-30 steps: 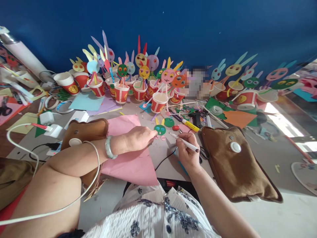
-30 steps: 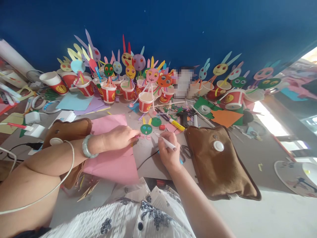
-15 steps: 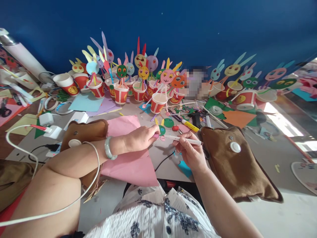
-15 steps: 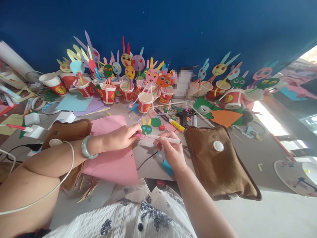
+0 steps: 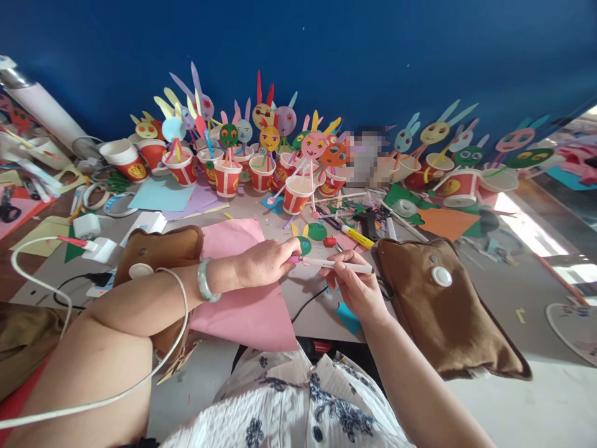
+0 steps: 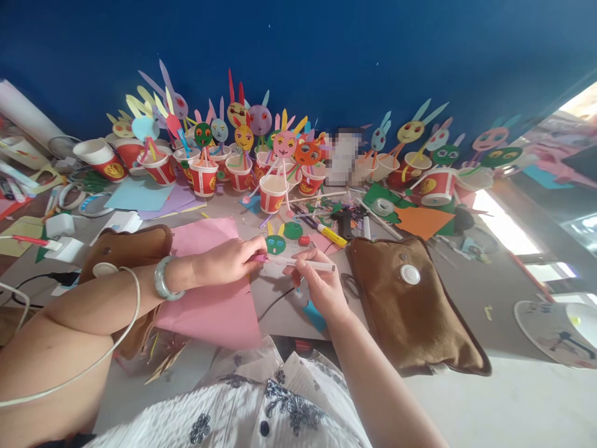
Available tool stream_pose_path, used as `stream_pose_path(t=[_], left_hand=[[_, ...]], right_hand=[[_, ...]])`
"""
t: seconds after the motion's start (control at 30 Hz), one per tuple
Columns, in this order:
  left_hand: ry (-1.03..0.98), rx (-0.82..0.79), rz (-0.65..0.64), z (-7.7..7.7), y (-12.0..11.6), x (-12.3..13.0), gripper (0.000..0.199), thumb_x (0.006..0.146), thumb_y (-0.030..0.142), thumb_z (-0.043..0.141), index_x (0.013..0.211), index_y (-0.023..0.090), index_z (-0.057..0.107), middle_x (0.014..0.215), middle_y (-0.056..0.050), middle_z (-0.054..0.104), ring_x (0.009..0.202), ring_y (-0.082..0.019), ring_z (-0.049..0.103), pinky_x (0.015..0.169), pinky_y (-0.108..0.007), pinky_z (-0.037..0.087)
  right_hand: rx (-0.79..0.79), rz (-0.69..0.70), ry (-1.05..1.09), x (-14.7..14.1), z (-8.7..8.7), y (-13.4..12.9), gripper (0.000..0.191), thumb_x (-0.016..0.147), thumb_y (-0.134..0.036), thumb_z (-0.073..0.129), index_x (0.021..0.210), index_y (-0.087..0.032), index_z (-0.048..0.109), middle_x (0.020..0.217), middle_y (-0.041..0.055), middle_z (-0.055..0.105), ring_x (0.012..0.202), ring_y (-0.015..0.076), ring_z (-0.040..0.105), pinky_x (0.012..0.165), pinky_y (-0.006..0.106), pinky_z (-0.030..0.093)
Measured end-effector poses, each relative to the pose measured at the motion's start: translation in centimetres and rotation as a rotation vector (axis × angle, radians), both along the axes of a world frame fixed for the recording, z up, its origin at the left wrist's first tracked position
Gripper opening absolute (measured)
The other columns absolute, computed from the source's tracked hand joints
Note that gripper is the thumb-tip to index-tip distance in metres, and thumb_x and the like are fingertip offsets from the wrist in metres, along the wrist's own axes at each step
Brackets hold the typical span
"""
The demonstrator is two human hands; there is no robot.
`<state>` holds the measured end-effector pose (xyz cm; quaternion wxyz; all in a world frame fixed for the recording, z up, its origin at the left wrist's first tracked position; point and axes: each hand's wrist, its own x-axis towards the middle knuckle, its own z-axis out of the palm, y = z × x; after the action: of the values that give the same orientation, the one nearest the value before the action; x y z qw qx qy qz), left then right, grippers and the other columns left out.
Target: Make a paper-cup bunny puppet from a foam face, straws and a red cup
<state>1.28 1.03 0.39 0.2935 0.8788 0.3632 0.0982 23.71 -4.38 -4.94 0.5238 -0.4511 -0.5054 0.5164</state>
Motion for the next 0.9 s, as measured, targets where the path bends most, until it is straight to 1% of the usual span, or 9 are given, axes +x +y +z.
stream_pose_path(t=[0.13,0.27,0.33,0.47,0.57,0.63,0.8,0.9], left_hand=[[-0.033,-0.059,-0.003,0.1,0.0,0.1,0.008,0.093,0.019,0.052,0.1,0.016,0.054,0.079,-0.003,0.066,0.07,-0.016,0.062,0.061,-0.027,0.041],[-0.176,-0.205,-0.007,0.3,0.0,0.0,0.007,0.09,0.021,0.057,0.094,0.016,0.059,0.082,-0.003,0.068,0.07,-0.014,0.061,0.062,-0.025,0.043],[-0.269,-0.311,-0.002,0.2,0.1,-0.1,0.01,0.089,0.026,0.06,0.092,0.016,0.06,0.08,-0.002,0.068,0.069,-0.013,0.061,0.062,-0.024,0.044],[-0.456,-0.59,0.002,-0.1,0.2,0.2,0.026,0.086,0.039,0.067,0.089,0.015,0.057,0.072,-0.001,0.065,0.067,-0.012,0.063,0.063,-0.025,0.049],[-0.54,-0.718,0.017,-0.3,0.1,0.4,0.035,0.082,0.045,0.073,0.086,0.015,0.055,0.068,0.001,0.062,0.063,-0.011,0.061,0.061,-0.024,0.049],[-0.566,-0.728,0.034,-0.4,0.1,0.5,0.036,0.081,0.046,0.074,0.086,0.014,0.056,0.069,0.001,0.062,0.063,-0.01,0.061,0.061,-0.024,0.048],[-0.557,-0.582,0.073,-0.3,0.5,0.2,0.028,0.085,0.04,0.07,0.085,0.014,0.059,0.072,0.0,0.064,0.064,-0.009,0.061,0.061,-0.023,0.046],[-0.56,-0.595,0.073,0.0,0.6,0.2,0.031,0.082,0.042,0.073,0.082,0.014,0.058,0.072,0.0,0.063,0.063,-0.01,0.061,0.06,-0.023,0.046]], right_hand=[[-0.009,0.035,-0.026,0.1,-0.2,0.0,0.029,0.086,-0.049,0.07,0.088,-0.021,0.061,0.073,0.002,0.07,0.054,0.0137,0.056,0.051,0.028,0.046],[-0.011,0.052,-0.016,0.1,-0.3,0.1,0.029,0.084,-0.048,0.072,0.089,-0.02,0.065,0.07,0.0013,0.067,0.055,0.0138,0.056,0.051,0.027,0.044],[-0.013,0.064,0.001,0.1,-0.1,0.1,0.031,0.084,-0.05,0.071,0.088,-0.02,0.064,0.069,0.0002,0.064,0.054,0.0133,0.055,0.05,0.027,0.043],[-0.031,0.145,0.08,-0.2,0.6,-0.1,0.033,0.082,-0.053,0.071,0.083,-0.021,0.063,0.07,-0.0002,0.062,0.053,0.0123,0.053,0.047,0.026,0.043],[-0.061,0.159,0.111,-0.2,1.0,-0.2,0.033,0.079,-0.053,0.074,0.084,-0.021,0.065,0.067,0.0004,0.065,0.052,0.0125,0.053,0.046,0.026,0.043],[-0.068,0.148,0.122,-0.2,1.2,-0.2,0.031,0.077,-0.05,0.077,0.086,-0.021,0.069,0.067,0.0008,0.067,0.051,0.0118,0.052,0.045,0.025,0.041],[-0.062,0.195,0.129,0.1,1.0,-0.1,0.032,0.079,-0.054,0.073,0.087,-0.023,0.076,0.076,0.0043,0.074,0.051,0.013,0.054,0.045,0.027,0.042],[-0.049,0.201,0.105,0.4,0.7,-0.1,0.029,0.081,-0.051,0.072,0.092,-0.024,0.077,0.079,0.0046,0.076,0.051,0.0127,0.055,0.047,0.028,0.045]])
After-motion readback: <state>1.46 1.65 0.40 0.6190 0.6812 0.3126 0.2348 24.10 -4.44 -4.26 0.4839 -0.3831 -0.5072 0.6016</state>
